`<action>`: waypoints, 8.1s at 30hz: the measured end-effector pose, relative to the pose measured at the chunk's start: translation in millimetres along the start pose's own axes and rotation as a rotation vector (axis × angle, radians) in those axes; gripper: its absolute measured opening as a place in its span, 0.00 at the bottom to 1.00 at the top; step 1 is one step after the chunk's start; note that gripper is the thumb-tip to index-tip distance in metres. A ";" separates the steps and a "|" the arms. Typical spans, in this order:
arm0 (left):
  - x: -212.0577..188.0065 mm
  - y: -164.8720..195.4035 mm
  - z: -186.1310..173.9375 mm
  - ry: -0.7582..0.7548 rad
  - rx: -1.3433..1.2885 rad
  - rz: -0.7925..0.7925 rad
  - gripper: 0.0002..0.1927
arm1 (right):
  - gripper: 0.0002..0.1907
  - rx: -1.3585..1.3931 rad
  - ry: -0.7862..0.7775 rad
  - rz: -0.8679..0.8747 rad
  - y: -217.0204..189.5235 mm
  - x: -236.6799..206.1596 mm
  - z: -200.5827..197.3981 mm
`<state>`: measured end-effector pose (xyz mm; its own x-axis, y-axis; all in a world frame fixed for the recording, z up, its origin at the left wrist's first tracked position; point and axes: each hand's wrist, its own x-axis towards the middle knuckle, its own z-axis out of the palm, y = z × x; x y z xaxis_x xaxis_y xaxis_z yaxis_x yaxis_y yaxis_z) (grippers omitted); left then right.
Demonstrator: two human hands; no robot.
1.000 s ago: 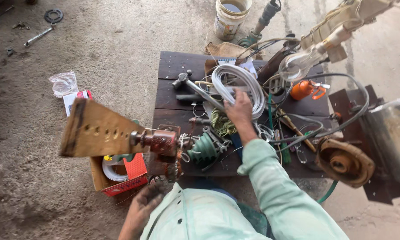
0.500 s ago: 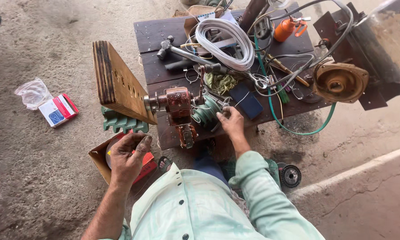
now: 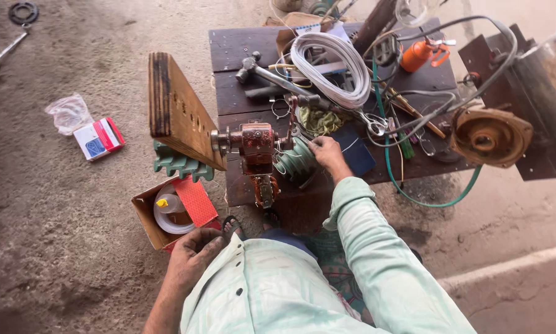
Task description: The person winds white wire onto a green spool mounted on a wooden board attached to a bench machine, guiding the wire by hand and using pliers on the wire ends. They lift the spool off the machine, reposition it, and continue winding the wire into a coil.
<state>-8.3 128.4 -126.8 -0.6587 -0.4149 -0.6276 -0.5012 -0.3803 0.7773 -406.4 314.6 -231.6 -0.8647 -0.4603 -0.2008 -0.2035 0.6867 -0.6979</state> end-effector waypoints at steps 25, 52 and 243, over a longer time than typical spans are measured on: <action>-18.8 97.8 158.1 -0.557 -0.264 0.592 0.27 | 0.10 1.150 -0.004 -0.385 -126.6 -216.8 -133.1; 91.0 144.2 -1.4 -0.290 -0.852 1.000 0.13 | 0.11 0.465 -0.075 -0.032 -169.2 -176.4 -57.5; 76.1 162.8 60.9 0.333 -0.036 1.224 0.17 | 0.14 0.474 -0.149 -1.162 -337.0 -71.1 -95.3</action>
<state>-174.2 85.3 -45.4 -0.5037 -0.6950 0.5132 0.3519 0.3775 0.8566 -320.1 169.6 83.3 -0.2201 -0.7351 0.6412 -0.5955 -0.4193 -0.6852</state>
